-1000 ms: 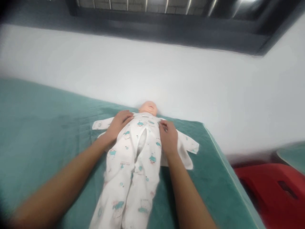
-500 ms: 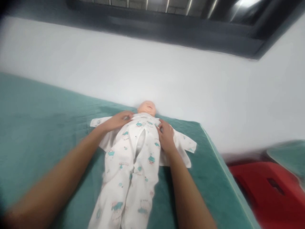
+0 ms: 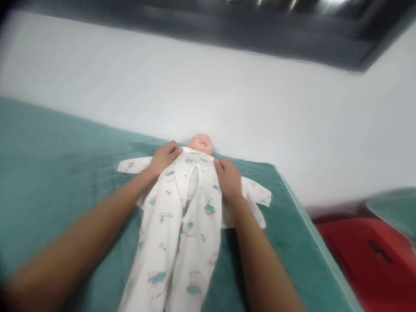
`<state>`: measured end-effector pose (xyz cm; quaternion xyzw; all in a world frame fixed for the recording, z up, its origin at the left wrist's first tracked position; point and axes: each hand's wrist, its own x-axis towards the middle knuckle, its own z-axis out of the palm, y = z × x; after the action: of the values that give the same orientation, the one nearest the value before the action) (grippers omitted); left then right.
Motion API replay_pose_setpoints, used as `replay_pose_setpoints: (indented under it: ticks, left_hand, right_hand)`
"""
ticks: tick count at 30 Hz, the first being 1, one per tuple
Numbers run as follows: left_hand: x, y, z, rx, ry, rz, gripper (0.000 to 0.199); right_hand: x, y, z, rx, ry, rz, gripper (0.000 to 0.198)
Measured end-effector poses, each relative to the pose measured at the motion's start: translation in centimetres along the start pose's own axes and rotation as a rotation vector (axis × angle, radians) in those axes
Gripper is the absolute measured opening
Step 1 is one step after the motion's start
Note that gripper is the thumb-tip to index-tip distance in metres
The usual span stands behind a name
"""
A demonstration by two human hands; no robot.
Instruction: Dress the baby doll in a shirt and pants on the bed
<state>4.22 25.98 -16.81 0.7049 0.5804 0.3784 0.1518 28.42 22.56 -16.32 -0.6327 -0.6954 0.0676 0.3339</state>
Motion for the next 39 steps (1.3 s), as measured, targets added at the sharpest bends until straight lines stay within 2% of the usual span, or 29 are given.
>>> replay_pose_setpoints:
  ticks: [3, 6, 13, 16, 21, 25, 30, 34, 39]
  left_hand:
    - [0.3, 0.0, 0.5, 0.111, 0.033, 0.003, 0.021]
    - [0.3, 0.1, 0.6, 0.158, 0.032, -0.009, 0.023]
    - [0.1, 0.2, 0.2, 0.051, -0.096, -0.043, 0.027]
    - [-0.2, 0.5, 0.0, 0.020, -0.113, -0.021, 0.032]
    - [-0.7, 1.3, -0.6, -0.031, -0.149, 0.100, 0.035]
    - [-0.8, 1.4, -0.6, -0.028, -0.140, 0.094, 0.034]
    - [-0.8, 1.1, -0.4, -0.055, -0.138, 0.073, 0.032]
    - [-0.8, 1.1, -0.4, -0.080, -0.137, 0.051, 0.031]
    - [-0.6, 0.9, -0.2, -0.113, -0.131, 0.001, 0.030]
  right_hand:
    - [0.4, -0.2, 0.2, -0.013, 0.056, 0.064, 0.041]
    - [0.7, 0.1, 0.4, 0.016, 0.063, 0.061, 0.039]
    - [0.7, 0.3, 0.3, 0.354, -0.098, 0.029, 0.036]
    - [0.7, 0.2, 0.1, 0.379, -0.145, -0.014, 0.036]
    - [0.7, -0.1, -0.2, 0.370, -0.219, -0.025, 0.042]
    - [0.6, -0.3, -0.8, 0.409, -0.258, -0.020, 0.045]
    - [0.6, -0.4, -1.6, 0.514, -0.359, -0.075, 0.035]
    - [0.9, -0.1, -1.3, 0.468, -0.304, -0.067, 0.039]
    - [1.6, -0.3, -0.1, 0.276, -0.086, 0.003, 0.045]
